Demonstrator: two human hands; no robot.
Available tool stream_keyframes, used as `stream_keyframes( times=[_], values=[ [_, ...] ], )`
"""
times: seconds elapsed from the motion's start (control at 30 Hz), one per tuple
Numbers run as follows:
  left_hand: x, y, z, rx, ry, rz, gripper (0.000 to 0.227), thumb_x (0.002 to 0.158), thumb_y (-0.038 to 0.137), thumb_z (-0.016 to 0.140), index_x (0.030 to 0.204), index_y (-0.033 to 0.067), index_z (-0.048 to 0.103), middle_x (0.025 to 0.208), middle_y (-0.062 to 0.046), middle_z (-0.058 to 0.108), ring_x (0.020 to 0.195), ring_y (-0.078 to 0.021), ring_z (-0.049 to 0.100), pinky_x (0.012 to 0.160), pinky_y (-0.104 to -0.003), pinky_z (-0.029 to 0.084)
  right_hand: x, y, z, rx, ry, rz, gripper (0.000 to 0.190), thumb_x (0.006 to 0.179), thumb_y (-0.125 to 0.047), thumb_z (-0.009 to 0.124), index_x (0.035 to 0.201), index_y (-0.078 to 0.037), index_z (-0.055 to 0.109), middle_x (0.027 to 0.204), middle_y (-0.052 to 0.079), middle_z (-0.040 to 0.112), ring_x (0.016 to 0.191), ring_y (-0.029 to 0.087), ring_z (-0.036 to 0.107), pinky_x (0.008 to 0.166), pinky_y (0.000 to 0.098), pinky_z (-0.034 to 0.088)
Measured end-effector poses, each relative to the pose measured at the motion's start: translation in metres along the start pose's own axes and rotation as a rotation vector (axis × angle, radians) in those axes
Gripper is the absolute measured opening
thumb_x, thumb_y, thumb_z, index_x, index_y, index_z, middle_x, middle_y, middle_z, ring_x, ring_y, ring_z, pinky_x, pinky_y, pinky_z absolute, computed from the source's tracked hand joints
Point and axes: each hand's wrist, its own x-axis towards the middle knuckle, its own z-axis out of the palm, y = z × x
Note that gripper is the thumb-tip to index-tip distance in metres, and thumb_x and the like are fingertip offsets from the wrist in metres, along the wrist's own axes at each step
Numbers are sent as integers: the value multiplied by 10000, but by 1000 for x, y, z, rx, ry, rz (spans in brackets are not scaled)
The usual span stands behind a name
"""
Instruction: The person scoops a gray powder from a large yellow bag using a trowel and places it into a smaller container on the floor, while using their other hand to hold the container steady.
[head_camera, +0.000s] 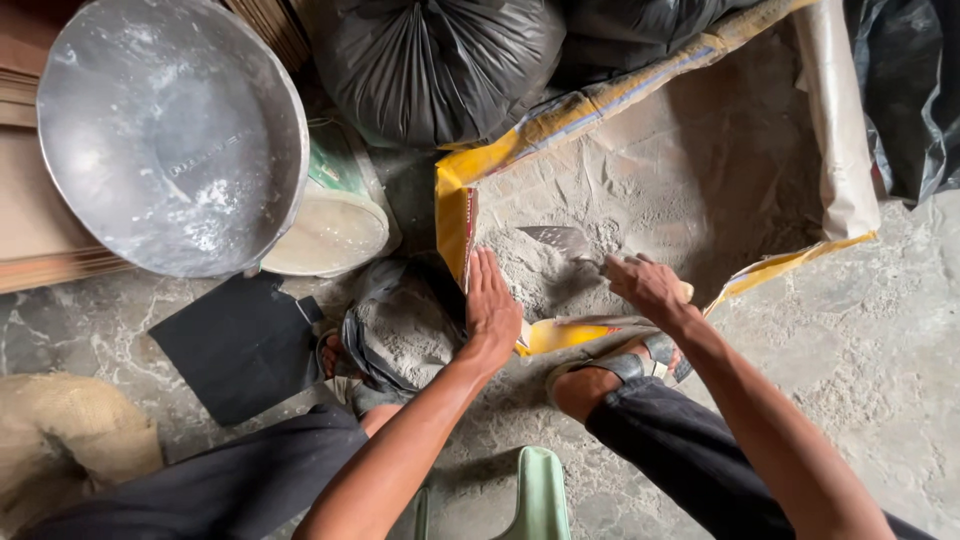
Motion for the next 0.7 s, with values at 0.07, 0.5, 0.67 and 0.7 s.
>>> stream_keyframes(
  times=[0.07,0.5,0.67,0.7],
  values=[
    [1,4,6,7,-6,-7,717,935,519,224,1381,-41,259,1481,-197,185,1390,-310,125,1122,-469,-29,-1,-15,3,34,-21,-11,447,845,-235,572,1269,-224,432,771,79,625,826,268,620,659,389,549],
    [-18,11,21,-208,295,44,618,938,430,302,1324,-45,381,1426,-214,313,1357,-314,235,1134,-455,14,-32,-24,-61,170,-134,210,319,806,-336,562,1084,-205,478,875,135,652,796,390,644,724,497,503],
    [-43,23,33,-434,451,147,569,945,386,253,1333,-13,373,1415,-215,324,1355,-304,246,1131,-466,16,-61,-28,-67,214,-108,307,321,778,-374,577,1048,-217,499,897,135,650,836,392,636,745,497,499],
    [-52,23,33,-490,494,180,551,947,364,243,1325,-11,385,1398,-211,355,1346,-304,269,1128,-475,24,-67,-31,-68,250,-100,319,313,775,-375,576,1021,-192,515,895,166,644,859,408,626,764,509,492]
  ],
)
